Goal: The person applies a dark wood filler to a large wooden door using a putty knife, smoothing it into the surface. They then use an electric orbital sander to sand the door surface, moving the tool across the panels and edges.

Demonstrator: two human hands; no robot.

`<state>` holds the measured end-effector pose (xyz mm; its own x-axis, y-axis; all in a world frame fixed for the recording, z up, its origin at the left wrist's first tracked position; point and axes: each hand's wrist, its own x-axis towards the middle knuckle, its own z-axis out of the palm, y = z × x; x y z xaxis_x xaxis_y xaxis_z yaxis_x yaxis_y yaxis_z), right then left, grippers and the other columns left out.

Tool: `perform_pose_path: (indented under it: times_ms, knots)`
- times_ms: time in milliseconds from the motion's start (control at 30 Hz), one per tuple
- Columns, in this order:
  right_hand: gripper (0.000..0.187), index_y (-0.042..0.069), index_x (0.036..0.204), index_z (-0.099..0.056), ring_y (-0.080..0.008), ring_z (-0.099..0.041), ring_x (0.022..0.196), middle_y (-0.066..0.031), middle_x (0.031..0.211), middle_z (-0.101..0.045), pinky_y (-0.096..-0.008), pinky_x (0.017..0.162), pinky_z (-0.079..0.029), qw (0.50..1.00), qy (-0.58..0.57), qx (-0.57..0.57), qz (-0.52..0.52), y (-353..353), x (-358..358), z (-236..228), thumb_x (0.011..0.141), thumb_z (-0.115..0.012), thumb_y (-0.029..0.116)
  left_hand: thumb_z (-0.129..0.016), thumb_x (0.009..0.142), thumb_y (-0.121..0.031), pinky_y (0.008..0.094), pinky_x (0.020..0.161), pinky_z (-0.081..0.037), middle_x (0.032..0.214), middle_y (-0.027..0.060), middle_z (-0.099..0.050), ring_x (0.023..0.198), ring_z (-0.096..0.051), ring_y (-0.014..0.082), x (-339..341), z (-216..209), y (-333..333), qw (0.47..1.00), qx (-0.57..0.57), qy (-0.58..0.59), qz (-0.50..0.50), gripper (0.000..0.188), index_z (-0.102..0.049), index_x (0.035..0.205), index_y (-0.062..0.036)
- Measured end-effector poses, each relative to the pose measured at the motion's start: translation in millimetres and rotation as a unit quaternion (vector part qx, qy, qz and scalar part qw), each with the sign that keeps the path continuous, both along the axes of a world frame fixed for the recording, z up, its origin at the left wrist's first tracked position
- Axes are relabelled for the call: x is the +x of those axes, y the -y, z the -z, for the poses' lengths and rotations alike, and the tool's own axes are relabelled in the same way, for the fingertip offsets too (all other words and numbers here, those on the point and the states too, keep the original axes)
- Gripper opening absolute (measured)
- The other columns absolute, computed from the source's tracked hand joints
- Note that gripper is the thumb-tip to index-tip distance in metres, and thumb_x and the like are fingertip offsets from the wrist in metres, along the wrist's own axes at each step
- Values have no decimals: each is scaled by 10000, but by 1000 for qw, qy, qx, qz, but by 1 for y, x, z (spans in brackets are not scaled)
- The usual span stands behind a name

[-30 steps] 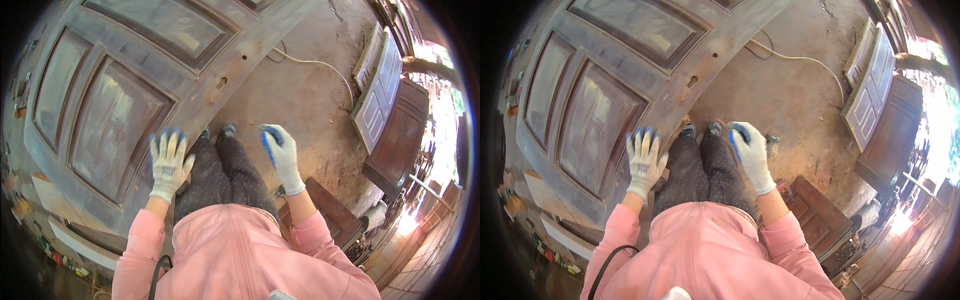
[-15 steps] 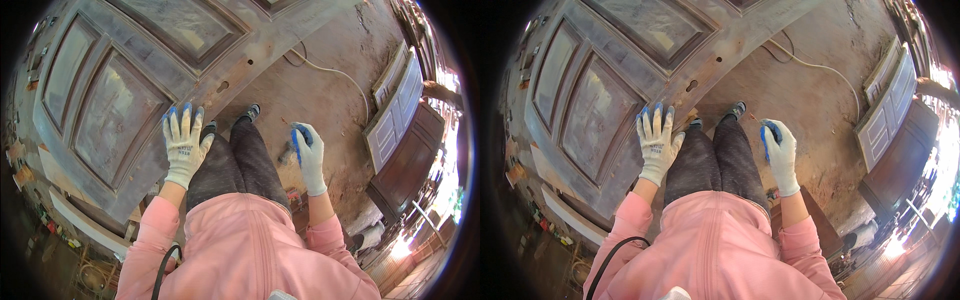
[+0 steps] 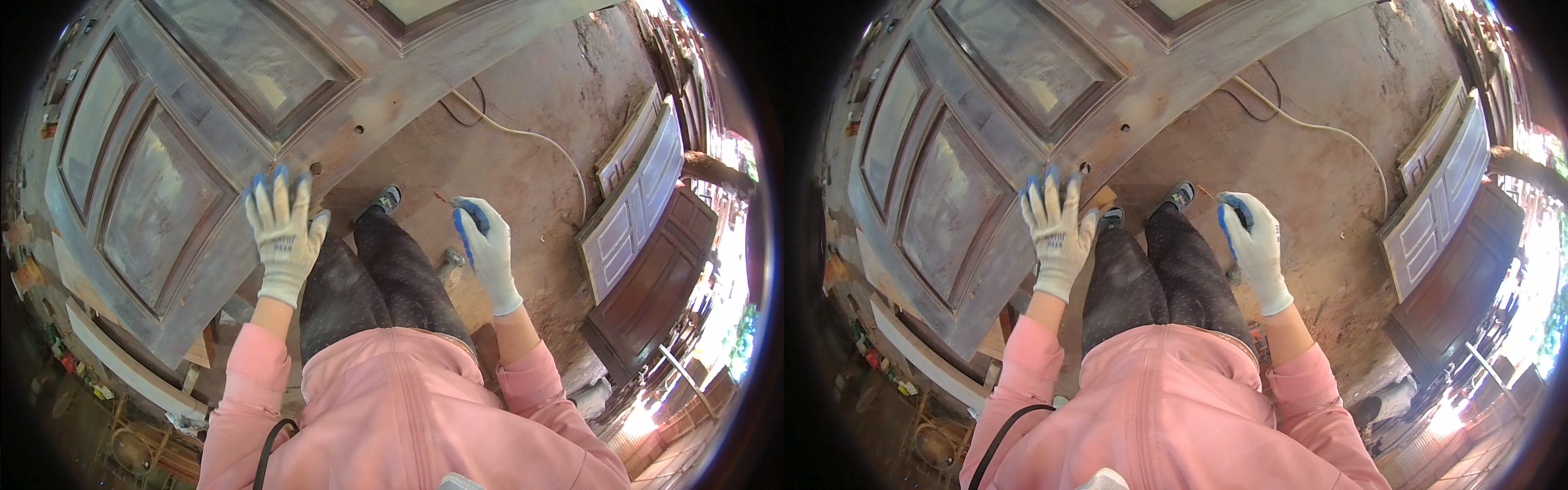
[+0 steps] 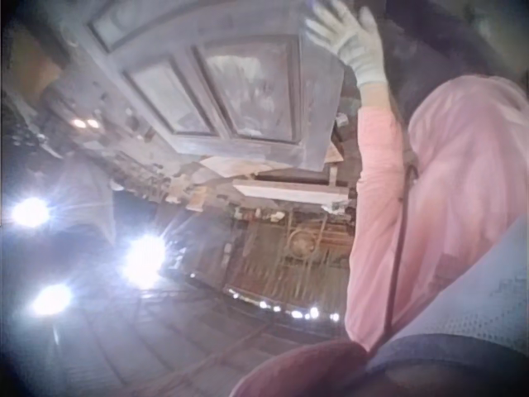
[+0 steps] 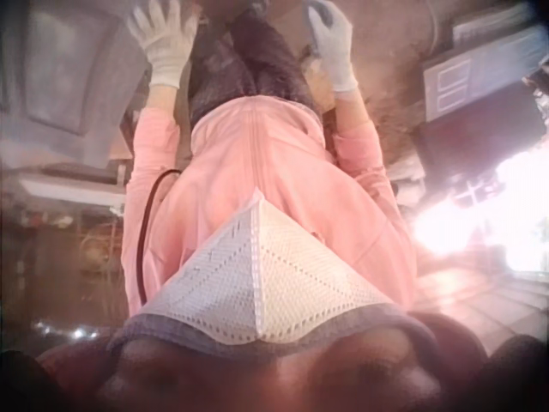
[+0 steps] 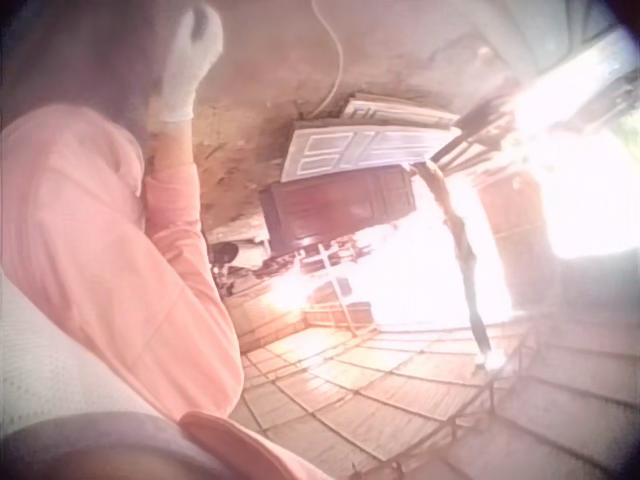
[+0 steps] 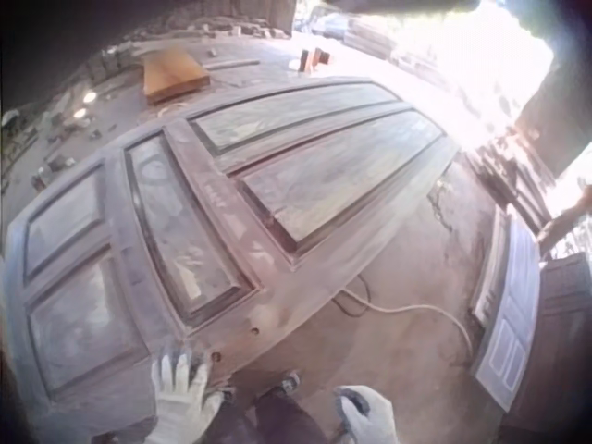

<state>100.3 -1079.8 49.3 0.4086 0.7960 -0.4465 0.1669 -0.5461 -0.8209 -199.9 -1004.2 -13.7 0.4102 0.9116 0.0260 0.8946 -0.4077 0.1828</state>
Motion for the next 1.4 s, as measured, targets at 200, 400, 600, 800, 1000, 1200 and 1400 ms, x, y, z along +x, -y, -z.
perform_pose_path:
  times_ms: [200,400,600,800,1000,1200,1400]
  knots:
    - [210,-32,1128,-717,-73,-606,832,-45,944,-714,-247,777,-514,1000,-7,12,-15,-12,14,4,966,-664,91,-621,952,-438,629,1225,-186,1624,207,-347,1493,-287,461,78,-12,-66,998,28,57,30,698,-468,1510,-48]
    - [217,-26,1164,-694,-62,-569,823,-4,932,-671,-228,738,-475,1000,-9,-18,-6,-4,37,9,997,-651,107,-496,1017,-534,539,1277,-113,1619,217,-366,1538,-269,385,149,1,-102,995,-5,31,95,721,-422,1540,-43]
    - [204,-8,1151,-701,-44,-542,762,23,881,-645,-223,676,-463,996,-67,-21,59,-11,60,7,1002,-646,120,-509,1025,-517,481,1278,-179,1619,206,-377,1522,-323,350,180,-1,-99,946,-123,186,235,702,-421,1551,-60]
    - [202,8,1146,-701,-39,-514,728,41,858,-618,-213,646,-446,995,-71,-3,72,-39,75,9,1019,-634,151,-508,1028,-494,467,1271,-211,1600,185,-415,1505,-355,331,186,1,-119,983,-29,76,167,684,-427,1541,-49]
    - [231,18,1189,-693,-64,-562,831,12,968,-636,-257,718,-512,991,-82,25,106,-55,84,4,1025,-630,169,-497,1023,-519,456,1271,-214,1584,192,-430,1506,-350,322,245,8,-138,976,1,93,199,692,-442,1527,-48]
    - [221,43,1188,-703,-36,-538,805,39,950,-628,-224,696,-481,979,-60,68,184,-35,124,10,1028,-635,179,-558,1013,-426,446,1257,-275,1532,145,-513,1443,-458,298,218,12,-88,915,-146,179,332,572,-514,1488,-110]
    - [248,30,1241,-694,-41,-556,827,35,983,-643,-234,712,-502,982,-93,65,150,-52,131,12,1032,-622,142,-534,1021,-359,487,1263,-246,1537,158,-509,1460,-436,318,162,-4,-110,976,-17,102,192,486,-582,1431,-103]
